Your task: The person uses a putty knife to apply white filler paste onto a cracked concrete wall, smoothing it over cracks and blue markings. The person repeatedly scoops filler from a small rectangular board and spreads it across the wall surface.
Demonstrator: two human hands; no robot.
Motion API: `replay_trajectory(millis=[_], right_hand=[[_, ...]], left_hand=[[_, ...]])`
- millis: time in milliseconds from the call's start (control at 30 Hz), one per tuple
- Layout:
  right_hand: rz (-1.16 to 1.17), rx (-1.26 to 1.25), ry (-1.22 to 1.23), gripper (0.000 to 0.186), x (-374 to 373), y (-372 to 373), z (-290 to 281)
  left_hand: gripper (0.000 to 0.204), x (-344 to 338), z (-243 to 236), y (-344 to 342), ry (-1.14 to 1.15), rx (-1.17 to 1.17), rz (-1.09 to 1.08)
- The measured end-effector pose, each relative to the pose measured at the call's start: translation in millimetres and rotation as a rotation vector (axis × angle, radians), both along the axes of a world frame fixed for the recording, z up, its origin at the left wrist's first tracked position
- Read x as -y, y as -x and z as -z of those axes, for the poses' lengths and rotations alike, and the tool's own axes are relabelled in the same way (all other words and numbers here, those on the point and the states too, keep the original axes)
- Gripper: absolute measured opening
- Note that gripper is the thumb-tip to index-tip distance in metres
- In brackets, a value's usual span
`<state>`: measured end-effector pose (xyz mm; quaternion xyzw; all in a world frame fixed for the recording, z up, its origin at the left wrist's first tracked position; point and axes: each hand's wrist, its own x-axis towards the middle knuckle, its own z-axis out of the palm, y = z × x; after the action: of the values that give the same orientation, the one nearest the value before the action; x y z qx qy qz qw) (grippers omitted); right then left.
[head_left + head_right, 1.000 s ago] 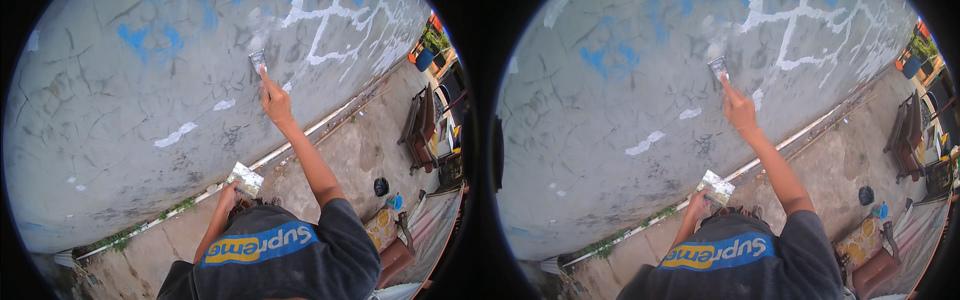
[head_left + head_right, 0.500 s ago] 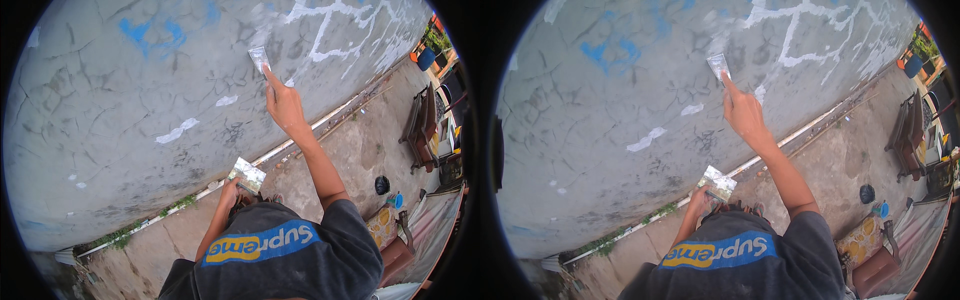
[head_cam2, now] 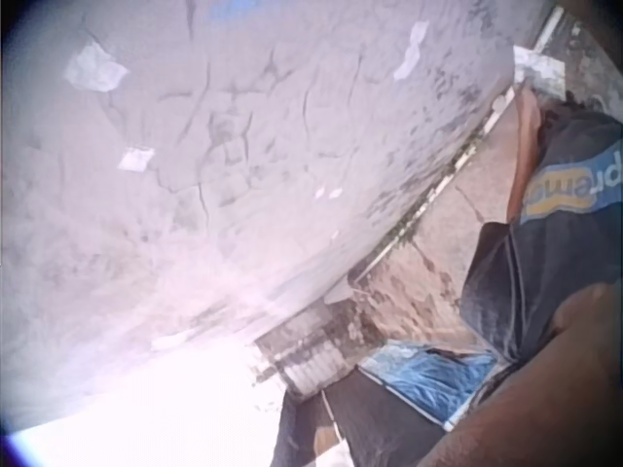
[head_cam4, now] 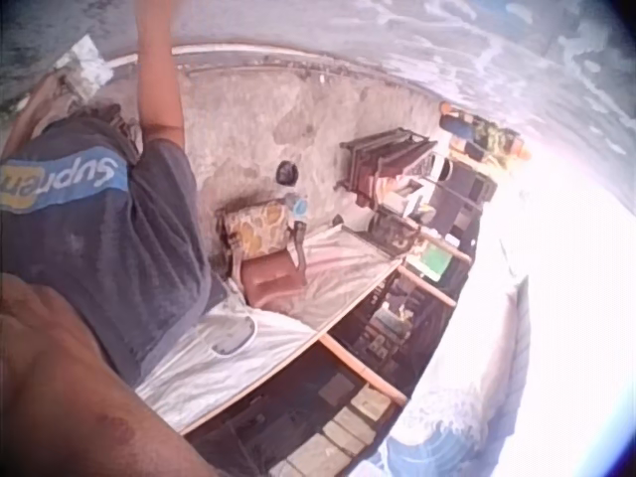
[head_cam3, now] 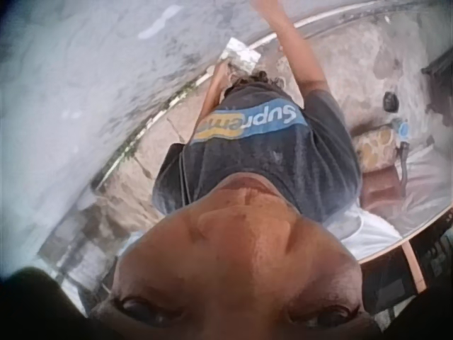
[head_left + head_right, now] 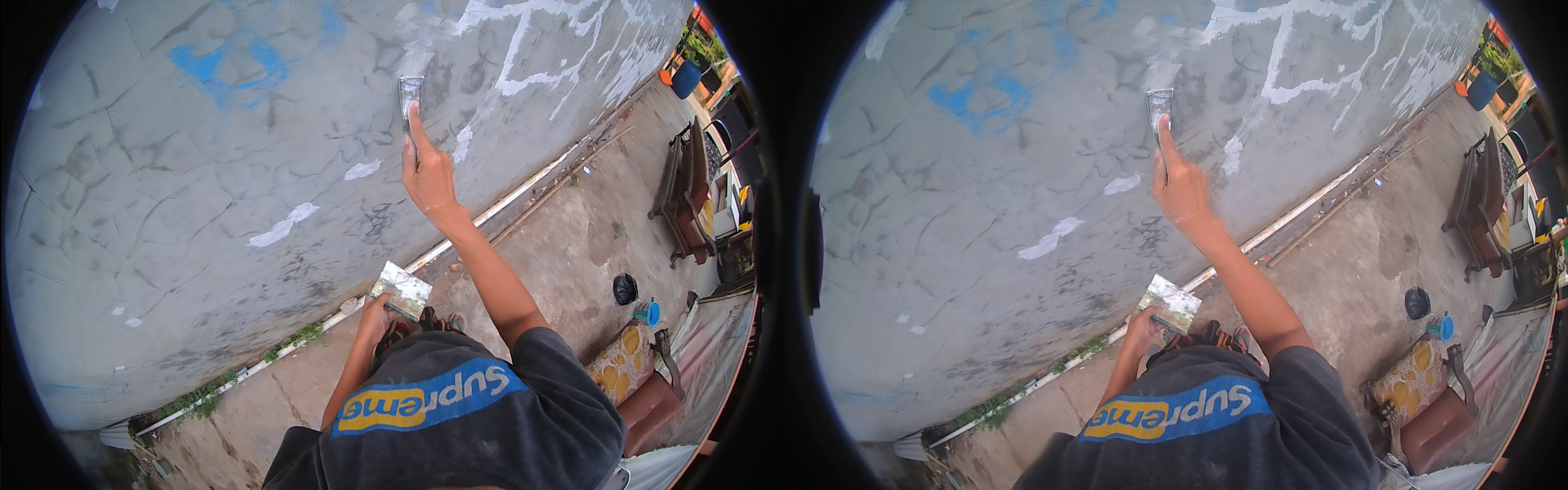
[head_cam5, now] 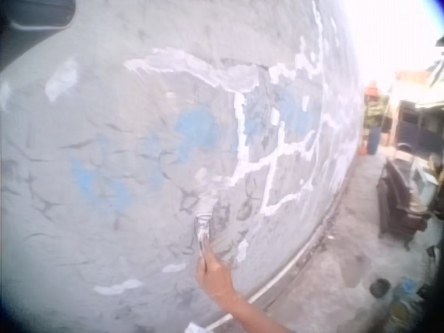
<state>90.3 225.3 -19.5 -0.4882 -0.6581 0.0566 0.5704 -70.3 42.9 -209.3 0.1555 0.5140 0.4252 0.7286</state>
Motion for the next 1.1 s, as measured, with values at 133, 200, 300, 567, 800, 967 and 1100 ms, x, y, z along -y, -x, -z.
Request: replay_trajectory(millis=[133, 200, 300, 567, 800, 967, 1100], right_hand=[[-0.088, -0.001, 0.019, 0.054, 14.7, -6.5, 5.7], [-0.074, 0.004, 0.023, 0.053, 24.5, -18.5, -13.4], [-0.037, -0.057, 0.154, 0.052, 22.3, -26.9, -61.6], [-0.077, 0.026, 0.188, 0.057, 34.2, 17.2, -18.7], [-0.095, 0.152, -0.216, 0.063, 17.5, -16.1, -3.9], [-0.008, 0.305, -0.112, 0.065, -11.7, -33.7, 1.1], [0.017, 0.275, -0.104, 0.065, -8.0, -42.0, 37.8]], left_hand=[[0.033, -6.4, -5.2, 2.9, 0.001, -0.017, 0.039], [0.033, -10.6, -6.2, 1.9, -0.007, -0.006, 0.041], [0.034, -11.9, 4.1, 3.4, -0.014, 0.003, 0.048], [0.035, -9.7, 5.9, 6.1, -0.032, 0.031, 0.105], [0.035, -14.3, -12.4, 6.0, 0.037, -0.054, 0.1], [0.037, -10.5, -1.6, 7.7, 0.009, -0.054, 0.085], [0.037, -2.5, 9.5, 10.3, -0.004, -0.057, 0.053]])
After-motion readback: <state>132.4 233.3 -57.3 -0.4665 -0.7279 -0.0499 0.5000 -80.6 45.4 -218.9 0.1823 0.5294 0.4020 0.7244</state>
